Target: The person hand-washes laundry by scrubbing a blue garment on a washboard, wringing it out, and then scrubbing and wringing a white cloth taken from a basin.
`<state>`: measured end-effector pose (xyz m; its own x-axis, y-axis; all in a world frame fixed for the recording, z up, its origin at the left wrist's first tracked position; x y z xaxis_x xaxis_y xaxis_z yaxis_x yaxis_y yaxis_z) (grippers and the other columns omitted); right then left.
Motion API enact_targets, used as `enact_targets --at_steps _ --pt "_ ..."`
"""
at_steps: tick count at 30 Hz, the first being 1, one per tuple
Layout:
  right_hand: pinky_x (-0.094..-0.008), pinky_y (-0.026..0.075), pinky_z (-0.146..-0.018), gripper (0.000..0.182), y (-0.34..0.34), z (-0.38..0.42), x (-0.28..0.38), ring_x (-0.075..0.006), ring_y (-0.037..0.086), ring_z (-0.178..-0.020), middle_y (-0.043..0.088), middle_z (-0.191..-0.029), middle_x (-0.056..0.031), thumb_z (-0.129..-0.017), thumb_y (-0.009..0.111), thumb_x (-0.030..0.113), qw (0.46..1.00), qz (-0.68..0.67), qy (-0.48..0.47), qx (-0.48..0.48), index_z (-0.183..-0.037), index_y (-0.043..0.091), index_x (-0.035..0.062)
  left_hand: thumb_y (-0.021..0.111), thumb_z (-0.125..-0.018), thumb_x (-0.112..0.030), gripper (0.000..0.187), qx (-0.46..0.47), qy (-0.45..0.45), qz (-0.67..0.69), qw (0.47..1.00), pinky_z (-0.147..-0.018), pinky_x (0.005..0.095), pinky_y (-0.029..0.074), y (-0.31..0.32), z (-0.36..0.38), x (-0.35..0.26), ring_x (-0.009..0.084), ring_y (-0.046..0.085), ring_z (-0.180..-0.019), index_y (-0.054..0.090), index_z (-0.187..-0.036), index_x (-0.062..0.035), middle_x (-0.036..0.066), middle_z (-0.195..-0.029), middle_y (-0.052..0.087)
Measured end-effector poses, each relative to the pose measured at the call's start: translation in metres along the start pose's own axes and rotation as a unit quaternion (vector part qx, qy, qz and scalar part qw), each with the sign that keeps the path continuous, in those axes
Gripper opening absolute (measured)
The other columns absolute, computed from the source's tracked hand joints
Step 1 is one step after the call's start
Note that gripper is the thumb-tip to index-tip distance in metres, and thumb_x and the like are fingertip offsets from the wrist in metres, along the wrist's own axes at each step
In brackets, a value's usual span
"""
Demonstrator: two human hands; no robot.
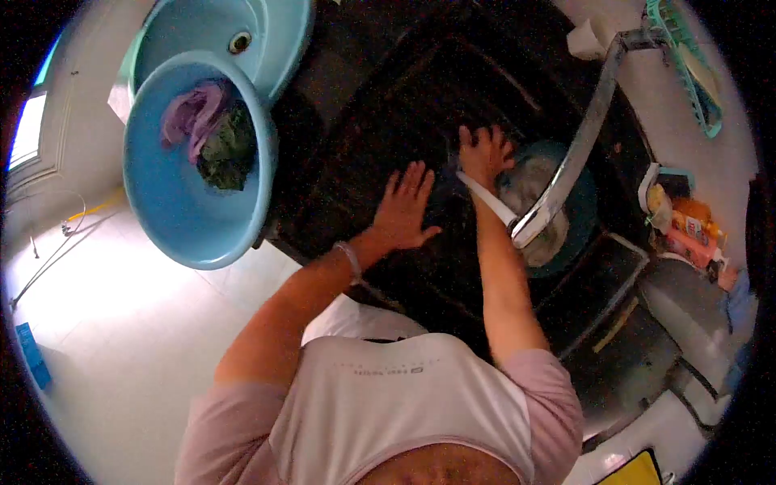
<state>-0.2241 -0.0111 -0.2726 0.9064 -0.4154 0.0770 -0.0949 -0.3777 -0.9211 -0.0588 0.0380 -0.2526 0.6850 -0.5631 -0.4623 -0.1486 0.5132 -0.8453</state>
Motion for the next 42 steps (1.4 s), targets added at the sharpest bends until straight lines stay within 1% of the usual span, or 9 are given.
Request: enact_targets --at_steps 4,9,11,14,19,28,32,37,42 --pt "-0.043 0.039 -0.079 0.018 -0.059 0.086 0.002 -0.0325 0.049 -0.088 0.058 -0.09 -0.0111 -0.079 0.06 0.025 0.932 -0.335 0.095 0.103 -0.092 0.065 0.012 0.048 -0.079 -0.052 0.088 0.014 -0.014 -0.031 0.999 -0.105 0.0512 0.006 0.004 -0.002 -0.002 0.0383 0.004 -0.133 0.015 -0.134 0.0085 0.025 -0.142 0.009" --pt "-0.0492 0.034 -0.091 0.036 -0.021 0.026 0.047 -0.0395 0.046 -0.105 0.055 -0.109 -0.0158 -0.082 0.05 0.04 0.877 -0.011 -0.071 0.475 -0.1 0.063 0.0114 0.048 -0.08 -0.052 0.086 0.01 -0.001 -0.068 0.998 -0.105 0.0523 0.006 0.005 -0.002 0.001 0.0388 0.003 -0.133 0.019 -0.133 0.0094 0.026 -0.142 0.008" --pt "-0.0541 0.025 -0.098 0.045 0.033 -0.007 0.026 -0.0375 0.041 -0.113 0.049 -0.12 -0.0167 -0.083 0.045 0.046 0.965 -0.088 0.116 0.217 -0.104 0.06 0.0094 0.048 -0.08 -0.051 0.086 0.016 -0.011 -0.032 0.999 -0.105 0.0524 0.007 0.007 -0.003 -0.001 0.0387 0.002 -0.133 0.019 -0.133 0.0097 0.026 -0.142 0.007" --pt "-0.0471 0.042 -0.077 0.047 0.01 0.008 0.023 -0.0372 0.05 -0.097 0.059 -0.097 -0.016 -0.081 0.048 0.047 0.996 0.021 -0.037 0.073 -0.091 0.061 0.0032 0.047 -0.081 -0.051 0.086 0.012 -0.008 -0.027 1.0 -0.104 0.053 0.009 0.007 -0.003 0.0 0.0388 0.003 -0.133 0.017 -0.133 0.0098 0.026 -0.142 0.006" --pt "-0.0459 0.038 -0.086 0.029 -0.066 0.1 0.004 -0.0343 0.05 -0.095 0.059 -0.101 -0.0115 -0.074 0.062 0.032 0.918 -0.36 -0.036 0.162 -0.085 0.062 0.0045 0.049 -0.079 -0.05 0.087 0.033 0.013 -0.064 0.997 -0.104 0.054 0.009 0.003 -0.006 -0.002 0.04 0.004 -0.133 0.017 -0.133 0.0103 0.028 -0.142 0.006" --pt "-0.0494 0.037 -0.081 0.035 0.018 -0.009 0.013 -0.0367 0.044 -0.098 0.052 -0.109 -0.0137 -0.077 0.059 0.037 0.991 -0.007 0.018 0.131 -0.088 0.063 0.0047 0.049 -0.078 -0.051 0.084 -0.038 0.02 -0.034 0.999 -0.104 0.0544 0.009 0.007 -0.004 -0.001 0.0403 0.007 -0.132 0.025 -0.131 0.0103 0.03 -0.139 0.014" --pt "-0.0447 0.032 -0.084 0.036 -0.038 0.063 0.005 -0.036 0.046 -0.099 0.055 -0.102 -0.0134 -0.078 0.059 0.036 0.917 -0.366 0.038 0.156 -0.079 0.062 0.0002 0.047 -0.079 -0.052 0.084 -0.024 0.012 -0.042 0.999 -0.104 0.0539 0.008 0.007 -0.003 -0.002 0.0394 0.006 -0.132 0.025 -0.131 0.0093 0.028 -0.14 0.013" --pt "-0.0428 0.036 -0.082 0.026 -0.046 0.062 0.036 -0.0357 0.049 -0.09 0.056 -0.09 -0.0151 -0.078 0.06 0.026 0.949 -0.123 -0.127 0.259 -0.076 0.059 -0.0003 0.044 -0.079 -0.053 0.084 -0.011 0.008 -0.114 0.993 -0.104 0.0529 0.007 0.006 -0.005 -0.002 0.0389 0.006 -0.133 0.025 -0.131 0.0095 0.026 -0.141 0.013" --pt "-0.0497 0.035 -0.084 0.033 0.027 0.003 0.013 -0.0402 0.044 -0.1 0.052 -0.106 -0.0163 -0.082 0.055 0.036 0.994 -0.056 0.028 0.089 -0.086 0.063 0.0042 0.042 -0.08 -0.052 0.084 -0.035 0.023 -0.019 0.999 -0.104 0.0541 0.008 0.003 0.001 0.001 0.0395 0.007 -0.132 0.022 -0.131 0.0116 0.028 -0.141 0.011"
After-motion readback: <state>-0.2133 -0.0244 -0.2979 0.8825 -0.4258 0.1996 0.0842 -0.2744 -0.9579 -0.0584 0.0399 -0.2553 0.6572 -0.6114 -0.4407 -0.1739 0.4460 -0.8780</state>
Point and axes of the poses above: each hand's wrist, its own z-axis away from the middle knuckle, its own y-axis out of the palm, x = y × z, the point moved 4 cm from there along -z, towards the middle knuckle
